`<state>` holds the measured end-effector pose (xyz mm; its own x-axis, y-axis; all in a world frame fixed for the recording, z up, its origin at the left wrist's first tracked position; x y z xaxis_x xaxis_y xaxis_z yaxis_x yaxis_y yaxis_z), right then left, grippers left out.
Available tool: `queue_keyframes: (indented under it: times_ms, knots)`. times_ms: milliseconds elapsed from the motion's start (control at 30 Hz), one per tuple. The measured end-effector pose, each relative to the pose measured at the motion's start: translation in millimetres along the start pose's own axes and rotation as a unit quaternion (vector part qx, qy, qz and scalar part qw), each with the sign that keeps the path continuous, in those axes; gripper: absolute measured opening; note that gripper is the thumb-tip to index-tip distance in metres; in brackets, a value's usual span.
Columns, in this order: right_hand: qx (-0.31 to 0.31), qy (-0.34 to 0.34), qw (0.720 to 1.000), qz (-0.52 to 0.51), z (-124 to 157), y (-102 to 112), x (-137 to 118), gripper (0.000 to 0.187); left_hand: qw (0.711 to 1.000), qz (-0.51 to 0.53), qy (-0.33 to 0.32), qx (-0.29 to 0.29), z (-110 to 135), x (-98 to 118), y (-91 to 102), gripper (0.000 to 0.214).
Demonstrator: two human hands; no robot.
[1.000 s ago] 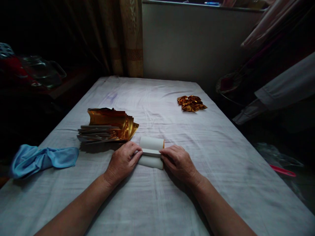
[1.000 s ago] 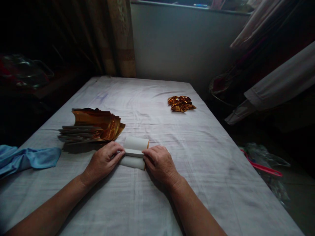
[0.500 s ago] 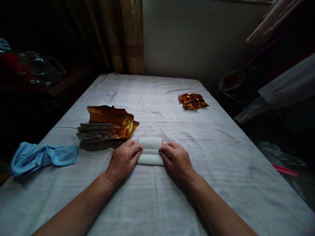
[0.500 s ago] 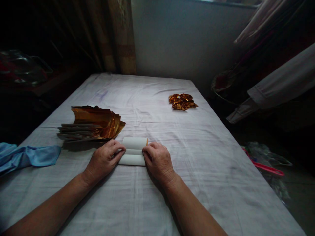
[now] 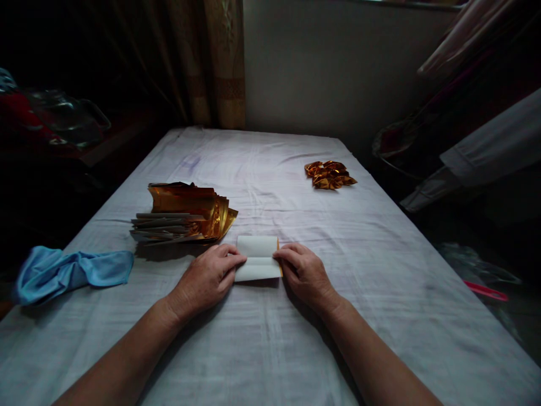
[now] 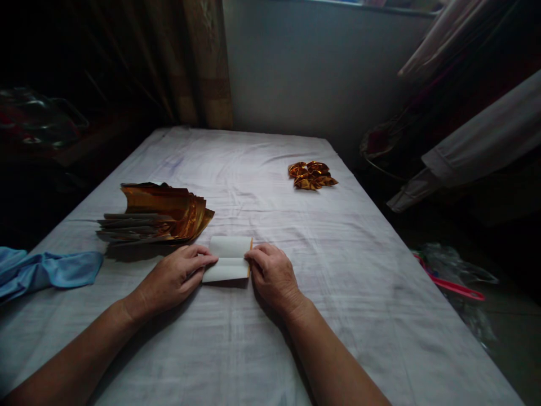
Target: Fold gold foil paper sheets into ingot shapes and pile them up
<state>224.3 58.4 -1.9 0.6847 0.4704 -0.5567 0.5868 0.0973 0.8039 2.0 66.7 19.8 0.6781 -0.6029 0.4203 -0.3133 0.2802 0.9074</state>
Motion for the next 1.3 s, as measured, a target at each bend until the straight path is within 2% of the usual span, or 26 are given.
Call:
queue_keyframes:
  times_ms: [100, 167, 400, 533, 633, 767, 833, 933, 1067, 1167, 1233, 1300]
  knots:
    - [-0.018, 0.029, 0.999, -0.038, 3.5, 4.4, 2.0, 0.047, 1.000, 0.003, -0.010, -0.025, 0.5, 0.4, 1.0, 0.039]
    - [-0.028, 0.049, 0.998, -0.039, 5.1, 7.0, 1.1, 0.051, 0.999, 0.008, -0.012, -0.030, 0.8, 0.5, 1.3, 0.040]
    - [-0.036, 0.067, 0.996, 0.053, 2.4, 5.9, -0.2, 0.031, 0.999, 0.032, 0.003, -0.027, 0.2, 0.0, 2.6, 0.030]
    - [-0.022, 0.077, 0.993, 0.088, 1.6, 5.2, 1.0, 0.022, 0.998, 0.043, 0.013, -0.032, 1.1, -2.5, 2.3, 0.036]
    - [-0.007, 0.066, 0.995, 0.080, 1.1, 5.8, 0.8, 0.018, 0.998, 0.053, 0.018, -0.023, 1.7, -6.1, 1.1, 0.042]
    - [0.031, 0.057, 0.997, 0.033, 0.1, 9.4, -5.4, 0.018, 0.996, 0.085, 0.008, 0.022, 0.5, -8.3, 0.2, 0.020]
    - [0.052, 0.050, 0.997, 0.005, 0.4, 12.5, -9.4, 0.019, 0.990, 0.134, 0.006, 0.050, -0.8, -8.1, 0.2, 0.019]
    - [0.065, 0.023, 0.997, -0.046, 1.9, 16.5, -13.8, 0.019, 0.964, 0.252, 0.039, 0.069, -2.8, -7.4, -0.4, 0.024]
    - [0.061, -0.016, 0.986, -0.157, 4.2, 18.9, -17.8, 0.022, 0.899, 0.421, 0.105, 0.059, -3.5, -4.8, -2.6, 0.030]
    - [0.062, -0.037, 0.971, -0.228, 4.9, 17.0, -17.8, 0.022, 0.856, 0.498, 0.129, 0.049, -3.6, -3.7, -5.5, 0.038]
    - [0.062, -0.055, 0.965, -0.250, 4.7, 13.5, -14.9, 0.023, 0.841, 0.525, 0.126, 0.043, -4.7, -4.4, -8.7, 0.040]
    - [0.057, -0.077, 0.964, -0.247, 4.3, 9.1, -10.4, 0.023, 0.841, 0.525, 0.125, 0.043, -5.8, -6.8, -12.6, 0.038]
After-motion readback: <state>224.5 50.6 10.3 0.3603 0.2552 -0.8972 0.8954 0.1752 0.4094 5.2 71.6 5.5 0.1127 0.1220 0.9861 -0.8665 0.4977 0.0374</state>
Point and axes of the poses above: each hand's wrist, its own z-axis away from the middle knuckle, its own y-axis out of the back of the hand, x = y × z, the point moved 4 cm from there along -z, towards the middle knuckle, and after that the axes turned 13 degrees about -x, right-handed, at the moved point
